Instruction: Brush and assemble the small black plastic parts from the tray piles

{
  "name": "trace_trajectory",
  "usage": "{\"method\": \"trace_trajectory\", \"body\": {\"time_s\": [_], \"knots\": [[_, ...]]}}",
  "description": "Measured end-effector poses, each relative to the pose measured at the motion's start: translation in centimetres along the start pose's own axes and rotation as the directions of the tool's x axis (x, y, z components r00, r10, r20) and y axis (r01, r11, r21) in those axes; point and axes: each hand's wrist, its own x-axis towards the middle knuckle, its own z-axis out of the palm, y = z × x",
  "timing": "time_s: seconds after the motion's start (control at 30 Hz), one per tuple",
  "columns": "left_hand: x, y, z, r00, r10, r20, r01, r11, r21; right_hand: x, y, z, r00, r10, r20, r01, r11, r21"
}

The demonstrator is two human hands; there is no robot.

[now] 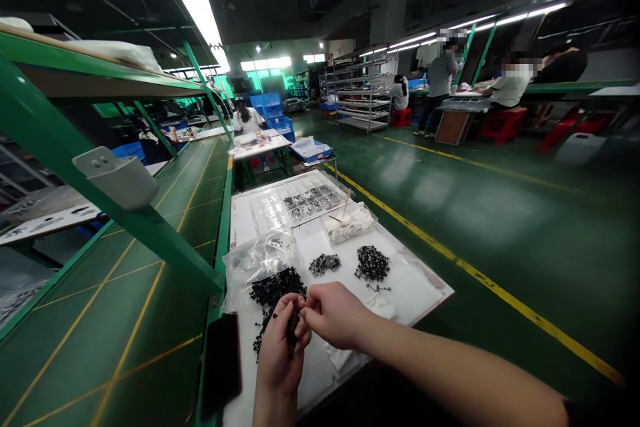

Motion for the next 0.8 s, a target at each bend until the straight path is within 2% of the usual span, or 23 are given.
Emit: {"method": "trace_trajectory", "body": {"time_s": [0.13, 0.27, 0.47, 0.6, 0.8], "knots": [[0.4, 0.3, -0.9, 0.998, -0.031, -0.060, 0.029, 0.999, -0.030, -1.2, -0.2, -1.1, 0.998, 0.002, -0.066, -0.004, 1.000, -0.029], [1.3, 1.7, -1.7, 0.992, -0.098, -0.078, 0.092, 0.993, -0.080, -2.5, -0.1, -2.2, 0.996, 0.010, -0.092, -0.012, 1.000, -0.018], [2.3, 4.0, -3.7, 0.983, -0.107, -0.148, 0.103, 0.994, -0.033, -5.1, 1.6, -4.5, 0.991, 0.046, -0.128, -0.036, 0.996, 0.081], [3.5, 4.7, -4.7, 0.978, -0.042, -0.204, 0.053, 0.997, 0.049, -6.6, 3.2, -5.7, 0.979, 0.116, -0.167, -0.093, 0.986, 0.141], [5.4, 4.1, -4.5, 0.946, 0.168, -0.276, -0.087, 0.955, 0.284, -8.3, 5.0, -6.2, 0.968, 0.177, -0.176, -0.141, 0.970, 0.200]]}}
